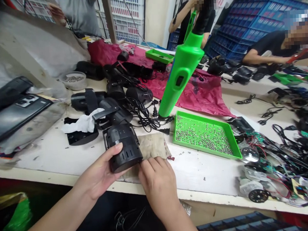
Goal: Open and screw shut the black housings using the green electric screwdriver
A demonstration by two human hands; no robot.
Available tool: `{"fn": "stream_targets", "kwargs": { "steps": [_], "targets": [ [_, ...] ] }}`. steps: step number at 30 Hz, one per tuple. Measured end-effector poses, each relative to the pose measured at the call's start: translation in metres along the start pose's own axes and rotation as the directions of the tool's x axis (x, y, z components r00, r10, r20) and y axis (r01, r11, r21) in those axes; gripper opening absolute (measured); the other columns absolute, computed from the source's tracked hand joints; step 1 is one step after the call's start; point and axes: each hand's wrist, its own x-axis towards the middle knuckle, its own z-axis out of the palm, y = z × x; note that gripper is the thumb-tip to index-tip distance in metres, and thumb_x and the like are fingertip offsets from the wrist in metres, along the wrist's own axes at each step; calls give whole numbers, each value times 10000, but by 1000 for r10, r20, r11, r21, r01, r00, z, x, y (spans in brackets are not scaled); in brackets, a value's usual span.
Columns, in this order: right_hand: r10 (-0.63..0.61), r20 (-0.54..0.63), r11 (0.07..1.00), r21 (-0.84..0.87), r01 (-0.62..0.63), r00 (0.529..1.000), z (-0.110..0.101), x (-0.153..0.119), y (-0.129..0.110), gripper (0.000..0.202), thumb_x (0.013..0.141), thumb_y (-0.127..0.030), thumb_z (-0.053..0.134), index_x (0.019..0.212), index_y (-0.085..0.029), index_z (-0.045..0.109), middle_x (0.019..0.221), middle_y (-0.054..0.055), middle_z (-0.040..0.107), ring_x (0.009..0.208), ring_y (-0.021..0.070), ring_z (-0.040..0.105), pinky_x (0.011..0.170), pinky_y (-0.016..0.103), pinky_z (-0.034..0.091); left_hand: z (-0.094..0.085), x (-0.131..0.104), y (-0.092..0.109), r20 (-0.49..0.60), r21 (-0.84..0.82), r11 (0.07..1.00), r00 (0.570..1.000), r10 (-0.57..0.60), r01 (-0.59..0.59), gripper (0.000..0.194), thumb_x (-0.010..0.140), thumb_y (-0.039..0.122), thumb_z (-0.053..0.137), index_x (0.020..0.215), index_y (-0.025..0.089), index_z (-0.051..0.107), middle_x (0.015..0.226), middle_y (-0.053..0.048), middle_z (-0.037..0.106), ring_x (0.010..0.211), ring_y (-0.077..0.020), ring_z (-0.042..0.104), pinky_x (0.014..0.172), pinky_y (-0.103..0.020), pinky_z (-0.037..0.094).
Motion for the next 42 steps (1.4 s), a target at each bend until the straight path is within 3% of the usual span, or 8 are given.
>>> {"fn": "stream_targets", "kwargs": {
  "steps": [6,12,17,20,24,30,37,42],
  "targets": [
    [344,213,801,442,-404,915,7,-9,-6,217,971,-320,454,785,-217,496,583,-60,540,495,88,519,467,172,393,-1,0,-8,-41,2,998,997,63,-63,304,836,124,623,1139,120,605,1187,-134,655,982,-208,652,748,-305,600],
    [107,-72,992,74,-102,992,8,-3,-9,251,936,-169,450,689,-199,484,606,-16,494,574,133,456,577,270,311,1,-2,-5,-28,-8,999,999,34,-35,307,841,147,623,1148,152,611,1143,-117,678,976,-209,659,770,-310,593],
    [-76,-14,996,39,77,997,0,1,0,295,952,-172,433,669,-202,510,611,-9,528,575,142,462,593,293,305,-2,0,-3,-62,-1,999,997,33,-33,279,808,151,646,1087,141,632,1093,-111,696,924,-209,670,759,-322,591],
    [64,76,960,269,-82,995,-6,-5,4,219,961,-264,466,770,-210,559,687,-7,591,629,131,549,598,242,396,-10,0,-13,-2,16,993,993,116,-116,376,737,197,724,1096,155,621,1024,-90,716,931,-225,673,759,-305,578],
    [425,224,534,720,-443,877,-1,-12,0,341,887,-495,554,1107,-235,562,1016,55,677,932,180,660,800,282,532,-21,-3,-30,139,67,956,951,275,-286,566,600,293,837,1105,175,611,974,-83,733,944,-284,675,805,-363,556],
    [425,462,129,820,-558,778,18,-14,-8,570,719,-524,735,1199,-253,589,1239,90,660,1164,266,613,996,420,491,-30,-5,-39,261,98,936,916,304,-338,628,565,288,854,1127,200,586,1032,-89,727,1022,-325,652,929,-448,487],
    [442,323,387,773,-503,837,10,-13,7,649,780,-567,659,1331,-254,517,1419,124,507,1300,302,487,1071,502,401,-29,-5,-40,356,203,890,877,322,-408,637,637,331,820,1201,205,552,1136,-105,688,1096,-325,619,974,-447,454],
    [394,184,376,862,-341,901,4,27,5,787,739,-690,616,1371,-250,450,1388,136,530,1255,288,530,1044,469,434,-27,-5,-42,472,280,822,817,331,-495,797,626,296,814,1336,238,457,1352,-105,550,1289,-332,467,1077,-436,358]
  ]
}}
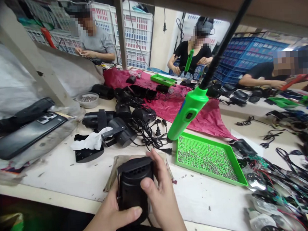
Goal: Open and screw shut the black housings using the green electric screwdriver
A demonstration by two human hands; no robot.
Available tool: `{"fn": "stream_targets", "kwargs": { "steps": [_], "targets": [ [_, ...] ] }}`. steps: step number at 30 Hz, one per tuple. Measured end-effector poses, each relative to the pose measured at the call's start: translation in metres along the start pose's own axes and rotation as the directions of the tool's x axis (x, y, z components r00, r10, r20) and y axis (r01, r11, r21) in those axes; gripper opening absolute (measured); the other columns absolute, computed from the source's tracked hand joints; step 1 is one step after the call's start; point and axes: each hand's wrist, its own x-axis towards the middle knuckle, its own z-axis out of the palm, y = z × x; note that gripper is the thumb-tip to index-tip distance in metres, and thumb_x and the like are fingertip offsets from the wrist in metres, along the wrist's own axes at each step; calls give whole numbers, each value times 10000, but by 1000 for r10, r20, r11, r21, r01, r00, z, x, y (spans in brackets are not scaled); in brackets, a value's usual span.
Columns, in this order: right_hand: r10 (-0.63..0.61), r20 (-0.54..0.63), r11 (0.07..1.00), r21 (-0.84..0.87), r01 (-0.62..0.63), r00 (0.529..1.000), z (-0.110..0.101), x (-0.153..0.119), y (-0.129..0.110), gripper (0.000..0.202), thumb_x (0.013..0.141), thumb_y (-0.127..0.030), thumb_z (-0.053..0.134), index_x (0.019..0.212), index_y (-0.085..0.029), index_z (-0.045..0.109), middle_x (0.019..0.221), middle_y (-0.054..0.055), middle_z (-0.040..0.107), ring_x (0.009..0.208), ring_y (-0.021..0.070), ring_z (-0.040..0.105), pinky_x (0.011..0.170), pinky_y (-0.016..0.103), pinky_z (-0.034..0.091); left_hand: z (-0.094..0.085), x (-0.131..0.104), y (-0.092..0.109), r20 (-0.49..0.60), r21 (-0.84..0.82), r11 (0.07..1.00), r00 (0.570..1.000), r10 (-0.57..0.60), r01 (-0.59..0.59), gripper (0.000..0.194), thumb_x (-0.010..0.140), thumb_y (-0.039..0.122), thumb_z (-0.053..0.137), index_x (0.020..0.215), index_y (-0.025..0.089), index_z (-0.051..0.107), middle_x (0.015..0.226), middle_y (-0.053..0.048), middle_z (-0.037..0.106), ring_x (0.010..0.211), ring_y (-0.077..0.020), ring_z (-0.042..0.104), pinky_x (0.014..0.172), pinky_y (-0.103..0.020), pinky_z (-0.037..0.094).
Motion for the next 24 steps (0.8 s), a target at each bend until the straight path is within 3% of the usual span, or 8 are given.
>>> {"fn": "stream_targets", "kwargs": {
  "steps": [4,8,13,17,20,24],
  "targets": [
    [-23,26,999,27,23,999,12,13,0,658,759,-563,682,1307,-242,508,1171,111,677,1000,256,679,856,394,563,-2,2,-3,51,30,1000,999,-4,2,857,671,292,776,1418,238,359,1418,-124,484,1294,-334,467,1063,-442,385],
    [-76,-109,994,72,84,991,17,10,1,508,763,-486,703,1189,-233,592,1076,84,710,963,242,687,828,369,565,-3,3,-7,76,95,995,997,30,-37,883,691,269,768,1448,244,314,1472,-121,427,1336,-325,422,1104,-440,343],
    [-5,-207,993,111,29,978,17,7,-1,491,768,-546,648,1115,-204,590,1032,98,710,910,242,688,799,385,558,4,3,-11,19,156,984,997,81,-83,910,702,230,769,1471,234,282,1503,-126,390,1379,-313,362,1143,-452,275],
    [-52,-210,998,-52,42,976,8,15,3,408,841,-553,530,1036,-200,590,1003,101,708,922,245,675,826,414,529,7,6,-10,-26,228,968,993,117,-108,907,670,214,781,1459,210,334,1479,-134,423,1374,-327,365,1138,-452,286],
    [-87,-165,986,-155,61,982,-2,20,3,335,831,-507,585,957,-199,627,1082,103,671,1028,257,623,939,456,450,6,9,-7,2,262,954,989,150,-146,880,658,211,785,1435,211,372,1453,-131,456,1346,-330,402,1125,-449,309],
    [-283,-148,916,-335,221,948,-9,17,0,235,819,-419,649,913,-208,610,1117,103,612,1115,272,554,991,495,389,3,12,-1,37,263,956,991,126,-131,872,656,221,782,1424,209,370,1402,-135,507,1282,-324,476,1073,-454,381]
  ]
}}
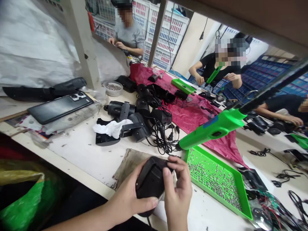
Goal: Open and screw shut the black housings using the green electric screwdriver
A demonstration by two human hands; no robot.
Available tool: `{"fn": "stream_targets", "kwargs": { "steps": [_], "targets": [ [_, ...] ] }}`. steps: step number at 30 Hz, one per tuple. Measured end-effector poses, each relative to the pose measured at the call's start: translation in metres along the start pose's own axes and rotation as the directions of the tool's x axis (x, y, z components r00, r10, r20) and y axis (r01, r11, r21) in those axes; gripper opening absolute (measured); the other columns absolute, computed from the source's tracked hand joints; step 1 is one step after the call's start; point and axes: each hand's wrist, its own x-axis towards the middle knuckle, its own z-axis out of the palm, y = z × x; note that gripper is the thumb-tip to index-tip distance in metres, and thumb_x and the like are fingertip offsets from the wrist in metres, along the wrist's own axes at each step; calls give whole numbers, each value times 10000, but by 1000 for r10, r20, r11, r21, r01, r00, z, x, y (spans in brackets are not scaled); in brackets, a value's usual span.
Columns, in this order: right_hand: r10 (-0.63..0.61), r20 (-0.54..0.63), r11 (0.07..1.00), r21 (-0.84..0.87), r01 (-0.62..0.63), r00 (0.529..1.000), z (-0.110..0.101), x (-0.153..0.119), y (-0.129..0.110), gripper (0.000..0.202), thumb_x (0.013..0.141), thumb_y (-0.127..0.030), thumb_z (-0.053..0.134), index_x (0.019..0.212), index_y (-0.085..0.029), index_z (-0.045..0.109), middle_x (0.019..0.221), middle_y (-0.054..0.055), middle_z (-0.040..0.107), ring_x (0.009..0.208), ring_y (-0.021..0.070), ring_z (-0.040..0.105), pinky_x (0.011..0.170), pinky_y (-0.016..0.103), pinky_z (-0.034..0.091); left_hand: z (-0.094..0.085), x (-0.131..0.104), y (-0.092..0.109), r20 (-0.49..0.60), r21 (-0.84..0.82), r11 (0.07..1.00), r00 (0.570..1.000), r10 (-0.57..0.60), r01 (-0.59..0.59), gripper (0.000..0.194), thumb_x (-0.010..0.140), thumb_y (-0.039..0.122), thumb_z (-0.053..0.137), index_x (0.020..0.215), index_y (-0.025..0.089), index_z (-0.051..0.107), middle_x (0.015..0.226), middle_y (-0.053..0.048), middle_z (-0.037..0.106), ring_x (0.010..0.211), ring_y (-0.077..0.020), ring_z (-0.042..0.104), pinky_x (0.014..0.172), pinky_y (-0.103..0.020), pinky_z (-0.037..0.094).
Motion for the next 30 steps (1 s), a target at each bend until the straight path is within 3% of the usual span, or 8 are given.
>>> {"fn": "stream_targets", "kwargs": {
  "steps": [3,5,10,15,20,22,26,30],
  "targets": [
    [-160,153,963,-194,189,975,-7,-4,-6,394,876,-455,570,1196,-227,553,1202,125,592,1138,286,552,953,496,432,0,-2,1,-5,70,998,1000,2,-2,875,660,280,787,1429,206,375,1369,-151,531,1250,-344,502,1042,-473,409],
    [-223,323,913,-261,313,920,-16,-2,-11,518,905,-570,457,1309,-250,506,1300,123,569,1207,303,529,980,502,427,2,-5,-1,-6,163,986,999,35,-34,932,631,284,803,1448,212,360,1370,-160,531,1246,-366,501,1044,-501,399],
    [-263,542,854,-253,454,798,-34,9,-18,728,823,-775,280,1289,-282,546,1244,89,646,1136,296,612,927,440,488,11,-14,-9,43,305,942,990,137,-144,1015,602,246,809,1483,212,306,1401,-173,513,1222,-392,517,1029,-541,405],
    [-275,408,911,-180,372,871,-26,5,-15,489,956,-574,293,1113,-272,643,1090,57,699,1053,242,646,887,373,483,16,-17,-14,5,338,920,978,208,-198,1020,637,227,792,1504,201,256,1414,-178,500,1228,-385,516,1034,-524,404],
    [-211,359,936,-193,293,909,-16,6,-17,430,959,-509,354,1055,-240,675,1049,57,717,1013,231,657,855,347,476,1,-13,-12,62,229,970,996,71,-84,1222,608,356,846,1539,224,65,1478,-195,412,1331,-390,412,1065,-537,358],
    [-143,354,951,-209,227,924,-12,11,-22,416,946,-509,391,1008,-226,689,1004,59,726,955,230,670,809,341,484,-6,-10,-9,108,201,978,994,33,-54,1253,548,417,874,1534,239,121,1492,-186,395,1348,-401,383,1070,-545,345],
    [-72,281,958,-248,145,957,-4,15,-36,345,954,-439,422,1026,-224,682,1025,58,715,969,214,651,842,343,474,-12,-4,3,61,17,1000,998,9,-10,900,591,268,848,1397,254,447,1353,-109,566,1233,-340,518,1052,-478,385],
    [-116,59,965,-231,127,991,-3,-3,-45,344,945,-439,443,1166,-224,596,1214,83,620,1165,223,549,981,379,408,-19,3,21,-89,-494,839,947,-308,226,439,762,300,717,1168,184,600,1039,-82,713,961,-252,666,840,-361,537]
  ]
}}
